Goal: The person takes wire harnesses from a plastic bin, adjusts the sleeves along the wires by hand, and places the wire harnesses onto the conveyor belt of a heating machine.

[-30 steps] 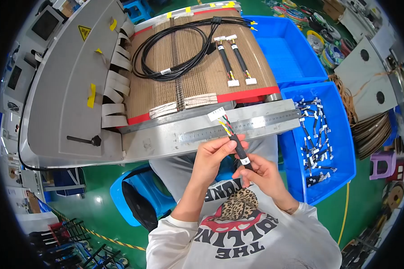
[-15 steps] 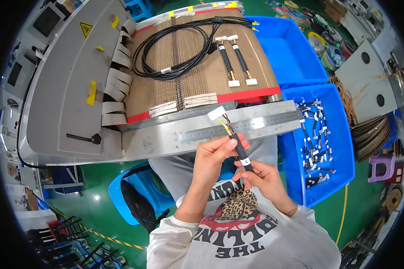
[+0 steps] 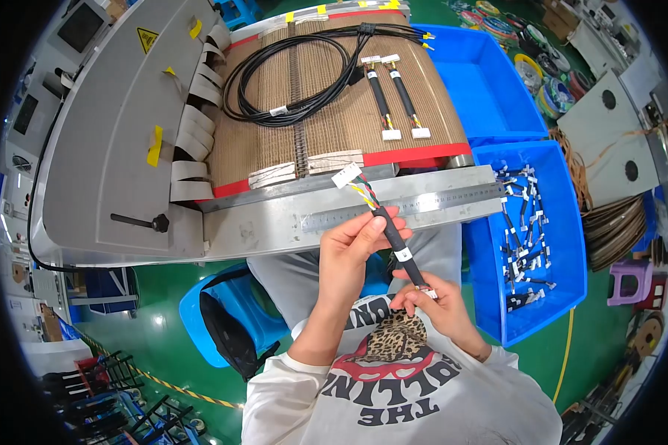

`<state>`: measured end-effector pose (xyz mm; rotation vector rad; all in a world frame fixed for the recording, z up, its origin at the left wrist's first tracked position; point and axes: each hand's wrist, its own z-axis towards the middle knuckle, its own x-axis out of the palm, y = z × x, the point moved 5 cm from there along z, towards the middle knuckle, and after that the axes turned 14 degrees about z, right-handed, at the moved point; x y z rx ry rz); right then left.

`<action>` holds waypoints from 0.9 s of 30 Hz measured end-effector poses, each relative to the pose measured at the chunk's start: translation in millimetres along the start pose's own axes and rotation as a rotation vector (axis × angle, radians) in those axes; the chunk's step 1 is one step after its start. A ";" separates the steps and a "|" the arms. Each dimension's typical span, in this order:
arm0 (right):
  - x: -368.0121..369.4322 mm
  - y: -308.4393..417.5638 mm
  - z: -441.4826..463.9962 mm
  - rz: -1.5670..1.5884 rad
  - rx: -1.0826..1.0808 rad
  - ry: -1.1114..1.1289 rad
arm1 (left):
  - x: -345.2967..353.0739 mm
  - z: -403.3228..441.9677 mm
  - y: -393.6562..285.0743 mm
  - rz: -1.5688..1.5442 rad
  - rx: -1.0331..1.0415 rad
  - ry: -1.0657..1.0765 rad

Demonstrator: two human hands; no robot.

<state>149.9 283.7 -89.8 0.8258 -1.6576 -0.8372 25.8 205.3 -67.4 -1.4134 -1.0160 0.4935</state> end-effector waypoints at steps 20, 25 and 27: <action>-23.8 -3.1 -11.9 0.243 -0.130 -0.118 | -20.9 18.5 -15.0 -0.286 -0.129 -0.200; -25.8 13.3 -14.7 0.133 -0.023 -0.137 | -26.1 14.5 -23.9 -0.036 -0.061 -0.122; -32.4 16.9 -14.1 0.146 -0.025 -0.146 | -28.5 12.6 -19.8 -0.087 -0.037 -0.144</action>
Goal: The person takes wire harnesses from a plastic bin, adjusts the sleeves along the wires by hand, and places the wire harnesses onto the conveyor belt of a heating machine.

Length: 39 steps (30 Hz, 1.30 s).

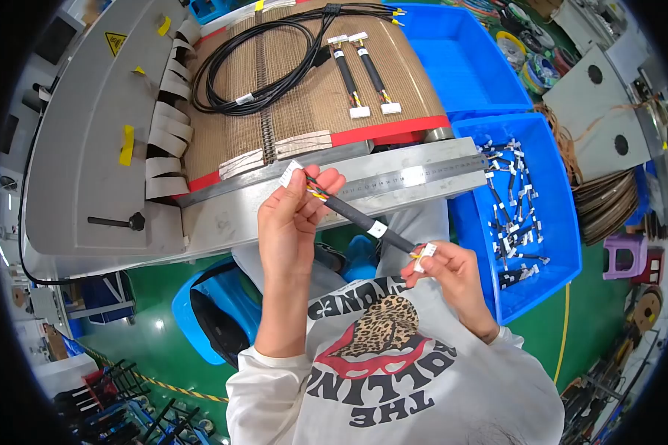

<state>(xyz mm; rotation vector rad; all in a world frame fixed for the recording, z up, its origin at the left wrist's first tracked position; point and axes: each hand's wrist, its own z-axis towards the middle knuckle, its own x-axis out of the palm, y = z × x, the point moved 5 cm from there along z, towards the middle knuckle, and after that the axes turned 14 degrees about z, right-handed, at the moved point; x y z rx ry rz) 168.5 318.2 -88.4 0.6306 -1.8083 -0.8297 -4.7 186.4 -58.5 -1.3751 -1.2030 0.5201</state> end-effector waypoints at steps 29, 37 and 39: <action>-19.7 92.7 66.0 -0.438 -0.269 -0.011 | 22.0 -94.0 90.7 0.407 -0.423 0.478; -10.7 86.9 73.8 -0.393 -0.156 -0.008 | 31.2 -98.0 94.1 0.535 -0.392 0.483; -14.8 84.0 79.7 -0.432 -0.153 -0.023 | 30.4 -97.9 95.7 0.547 -0.366 0.442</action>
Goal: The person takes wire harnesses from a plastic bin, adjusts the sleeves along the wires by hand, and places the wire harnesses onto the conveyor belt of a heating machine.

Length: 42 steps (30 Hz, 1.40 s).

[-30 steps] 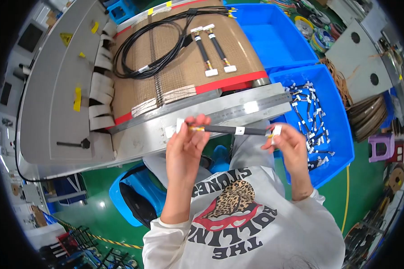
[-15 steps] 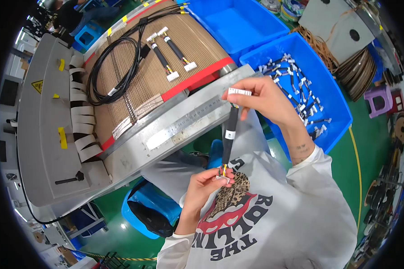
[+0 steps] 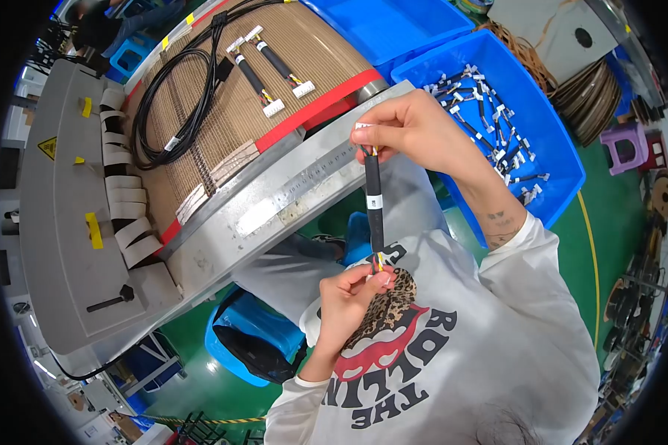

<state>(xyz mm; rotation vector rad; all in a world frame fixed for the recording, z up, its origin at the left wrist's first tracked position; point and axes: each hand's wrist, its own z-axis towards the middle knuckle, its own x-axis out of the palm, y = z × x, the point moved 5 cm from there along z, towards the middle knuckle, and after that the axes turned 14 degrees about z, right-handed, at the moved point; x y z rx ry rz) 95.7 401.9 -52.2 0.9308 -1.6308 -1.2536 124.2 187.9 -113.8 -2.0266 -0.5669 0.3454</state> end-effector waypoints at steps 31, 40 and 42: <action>72.9 -50.4 -54.3 0.423 0.221 0.144 | -71.9 11.3 -54.9 -0.048 0.387 -0.300; 79.8 -70.7 -64.7 0.349 0.373 0.230 | -95.8 39.6 -81.2 -0.252 0.226 -0.278; 79.0 -73.0 -62.8 0.362 0.373 0.251 | -95.7 44.2 -81.2 -0.297 0.229 -0.281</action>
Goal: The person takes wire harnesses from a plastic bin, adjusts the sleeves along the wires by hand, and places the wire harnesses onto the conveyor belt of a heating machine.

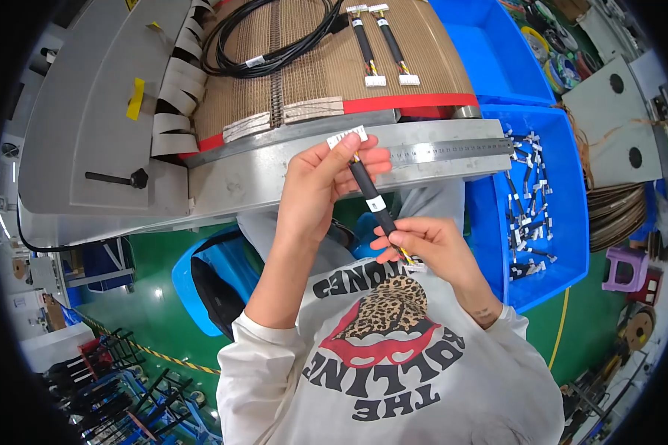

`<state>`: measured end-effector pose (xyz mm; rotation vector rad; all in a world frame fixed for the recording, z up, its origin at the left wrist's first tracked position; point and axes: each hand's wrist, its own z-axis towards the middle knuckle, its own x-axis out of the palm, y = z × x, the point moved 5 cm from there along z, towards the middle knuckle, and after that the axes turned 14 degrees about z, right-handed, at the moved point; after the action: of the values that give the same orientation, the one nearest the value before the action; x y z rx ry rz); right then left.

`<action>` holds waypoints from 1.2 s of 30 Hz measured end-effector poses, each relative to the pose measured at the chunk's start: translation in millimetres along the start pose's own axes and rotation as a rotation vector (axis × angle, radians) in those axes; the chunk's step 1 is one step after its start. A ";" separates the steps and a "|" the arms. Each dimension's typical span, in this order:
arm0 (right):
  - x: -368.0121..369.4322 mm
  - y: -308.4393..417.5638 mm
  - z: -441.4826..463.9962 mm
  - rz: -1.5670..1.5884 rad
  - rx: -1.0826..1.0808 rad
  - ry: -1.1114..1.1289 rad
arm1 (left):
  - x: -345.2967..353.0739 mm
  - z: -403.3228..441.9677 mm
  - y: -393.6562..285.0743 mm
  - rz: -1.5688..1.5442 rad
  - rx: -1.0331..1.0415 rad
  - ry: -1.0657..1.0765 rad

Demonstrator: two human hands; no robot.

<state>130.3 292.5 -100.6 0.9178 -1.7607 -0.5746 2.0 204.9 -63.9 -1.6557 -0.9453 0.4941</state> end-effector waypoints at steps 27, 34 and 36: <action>-3.3 0.8 -7.2 0.049 -0.216 -0.076 | 16.3 12.1 -4.8 -0.126 0.147 0.154; 2.2 15.1 -19.0 0.106 -0.261 -0.117 | 42.2 -5.9 52.1 -0.361 0.122 0.507; 2.2 14.3 -20.9 0.143 -0.265 -0.113 | 48.5 -8.6 57.9 -0.426 0.076 0.542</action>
<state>144.8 300.1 -81.2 0.5814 -1.7816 -0.7566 56.2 234.1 -108.5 -1.3610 -0.8201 -0.2012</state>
